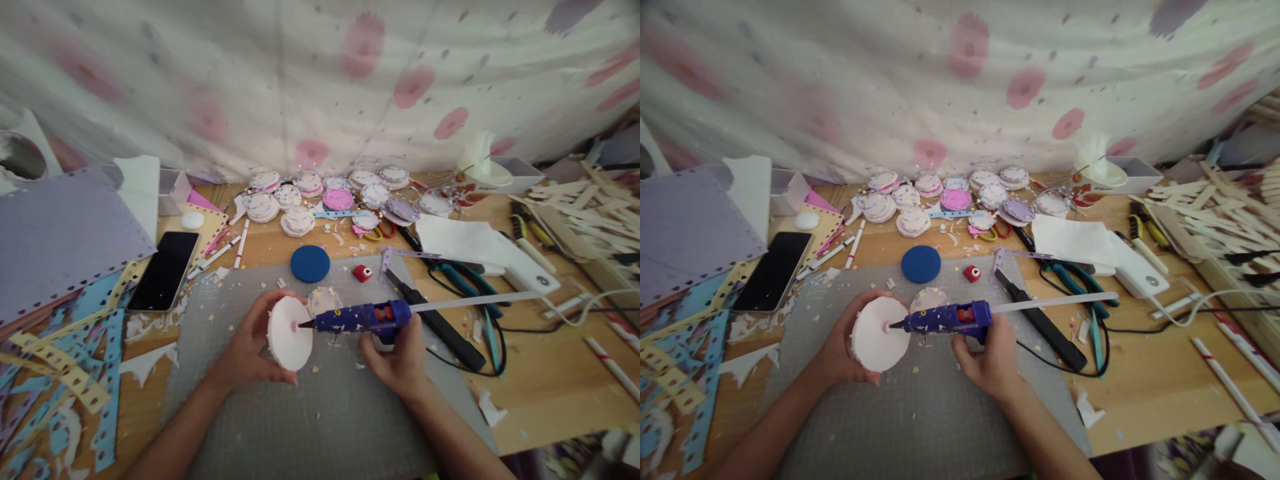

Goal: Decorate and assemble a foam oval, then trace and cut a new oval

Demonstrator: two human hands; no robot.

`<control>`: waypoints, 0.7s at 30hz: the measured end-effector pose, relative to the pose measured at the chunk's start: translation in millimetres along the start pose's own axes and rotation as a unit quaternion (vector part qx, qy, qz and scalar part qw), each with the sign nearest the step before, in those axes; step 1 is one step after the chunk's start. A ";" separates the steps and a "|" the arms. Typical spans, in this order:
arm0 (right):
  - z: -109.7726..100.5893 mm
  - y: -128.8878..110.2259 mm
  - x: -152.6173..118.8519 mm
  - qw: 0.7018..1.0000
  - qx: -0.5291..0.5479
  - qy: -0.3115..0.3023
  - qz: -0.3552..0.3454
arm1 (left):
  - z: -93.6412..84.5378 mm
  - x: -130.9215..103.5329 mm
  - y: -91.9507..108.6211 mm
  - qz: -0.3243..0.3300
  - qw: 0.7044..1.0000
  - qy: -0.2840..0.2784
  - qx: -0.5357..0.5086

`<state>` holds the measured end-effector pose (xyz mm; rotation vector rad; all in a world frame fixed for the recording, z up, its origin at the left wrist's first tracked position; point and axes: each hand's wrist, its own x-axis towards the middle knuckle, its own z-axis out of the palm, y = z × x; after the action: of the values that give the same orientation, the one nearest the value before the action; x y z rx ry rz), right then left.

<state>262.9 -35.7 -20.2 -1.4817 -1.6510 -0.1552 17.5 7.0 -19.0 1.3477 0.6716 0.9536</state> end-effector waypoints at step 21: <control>1.6 -0.3 -1.5 1.000 0.005 0.007 0.000 | 1.5 1.0 2.0 -0.003 1.000 0.003 0.005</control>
<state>261.7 -35.9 -22.0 -1.4706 -1.6378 -0.1560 18.9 7.1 -16.6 1.3524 0.6854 0.9504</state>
